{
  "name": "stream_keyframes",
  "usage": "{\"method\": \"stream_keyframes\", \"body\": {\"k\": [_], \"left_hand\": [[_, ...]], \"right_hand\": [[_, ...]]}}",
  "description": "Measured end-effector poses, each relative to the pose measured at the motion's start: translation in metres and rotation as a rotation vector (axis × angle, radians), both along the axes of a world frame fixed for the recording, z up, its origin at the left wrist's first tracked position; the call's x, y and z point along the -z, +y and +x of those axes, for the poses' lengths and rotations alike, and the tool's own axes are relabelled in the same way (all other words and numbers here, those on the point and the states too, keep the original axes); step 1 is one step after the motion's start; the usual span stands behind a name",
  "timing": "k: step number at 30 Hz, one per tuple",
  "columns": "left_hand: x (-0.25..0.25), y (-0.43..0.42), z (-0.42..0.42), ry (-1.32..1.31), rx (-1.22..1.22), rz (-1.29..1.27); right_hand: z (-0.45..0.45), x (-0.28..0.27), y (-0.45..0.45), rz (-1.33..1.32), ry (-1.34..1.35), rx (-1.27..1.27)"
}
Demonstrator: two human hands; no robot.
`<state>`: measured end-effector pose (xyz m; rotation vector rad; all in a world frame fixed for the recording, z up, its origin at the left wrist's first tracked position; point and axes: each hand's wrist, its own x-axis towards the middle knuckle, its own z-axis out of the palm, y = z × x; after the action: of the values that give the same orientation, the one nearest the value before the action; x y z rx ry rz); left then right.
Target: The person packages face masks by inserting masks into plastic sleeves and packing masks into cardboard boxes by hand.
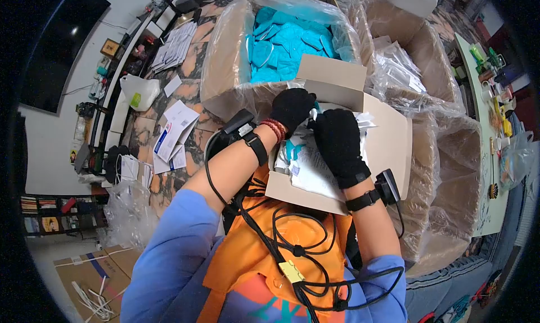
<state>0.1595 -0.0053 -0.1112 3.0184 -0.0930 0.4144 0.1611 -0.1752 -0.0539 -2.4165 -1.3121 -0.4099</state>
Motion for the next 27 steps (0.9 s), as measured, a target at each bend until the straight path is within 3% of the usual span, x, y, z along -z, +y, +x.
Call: {"method": "stream_keyframes", "body": {"k": [4, 6, 10, 12, 14, 15, 16, 18, 19, 20, 22, 24, 26, 27], "left_hand": [[0.004, -0.003, 0.009, 0.013, -0.096, 0.022], [0.016, -0.005, 0.017, 0.094, -0.287, 0.025], [0.046, 0.002, 0.018, -0.091, -0.296, 0.298], [0.039, 0.011, 0.016, -0.111, -0.29, 0.188], [0.033, 0.019, 0.016, -0.065, -0.202, -0.1], [0.03, 0.025, 0.017, -0.236, -0.08, -0.213], [0.026, 0.031, 0.017, -0.237, -0.076, -0.205], [-0.014, 0.035, 0.006, -0.269, -0.031, -0.599], [-0.042, 0.03, -0.008, -0.16, -0.158, -0.725], [-0.053, 0.029, -0.021, -0.159, -0.156, -0.723], [-0.061, 0.028, -0.041, 0.02, 0.03, -0.41], [-0.053, 0.023, -0.047, 0.059, 0.099, -0.428], [-0.044, 0.015, -0.043, 0.083, 0.271, 0.007], [-0.029, 0.011, -0.039, 0.019, 0.24, 0.062]], "right_hand": [[-0.008, -0.01, -0.01, 0.088, -0.027, 0.026], [-0.011, -0.013, -0.015, 0.105, -0.044, 0.043], [-0.01, -0.021, -0.025, 0.128, -0.094, 0.14], [-0.003, -0.025, -0.028, 0.203, -0.105, 0.16], [0.006, -0.018, -0.028, 0.252, -0.122, 0.143], [0.012, -0.014, -0.026, 0.22, -0.097, 0.189], [0.017, -0.01, -0.023, 0.191, -0.072, 0.239], [0.026, -0.003, -0.02, 0.29, -0.101, 0.214], [0.03, 0.0, -0.018, 0.272, -0.078, 0.231], [0.034, 0.001, -0.016, 0.252, -0.053, 0.247], [0.043, 0.003, -0.007, 0.298, -0.047, 0.232], [0.049, 0.005, 0.0, 0.343, -0.041, 0.217], [0.053, 0.006, 0.007, 0.285, -0.02, 0.15], [0.054, 0.006, 0.009, 0.214, -0.012, 0.168]]}}
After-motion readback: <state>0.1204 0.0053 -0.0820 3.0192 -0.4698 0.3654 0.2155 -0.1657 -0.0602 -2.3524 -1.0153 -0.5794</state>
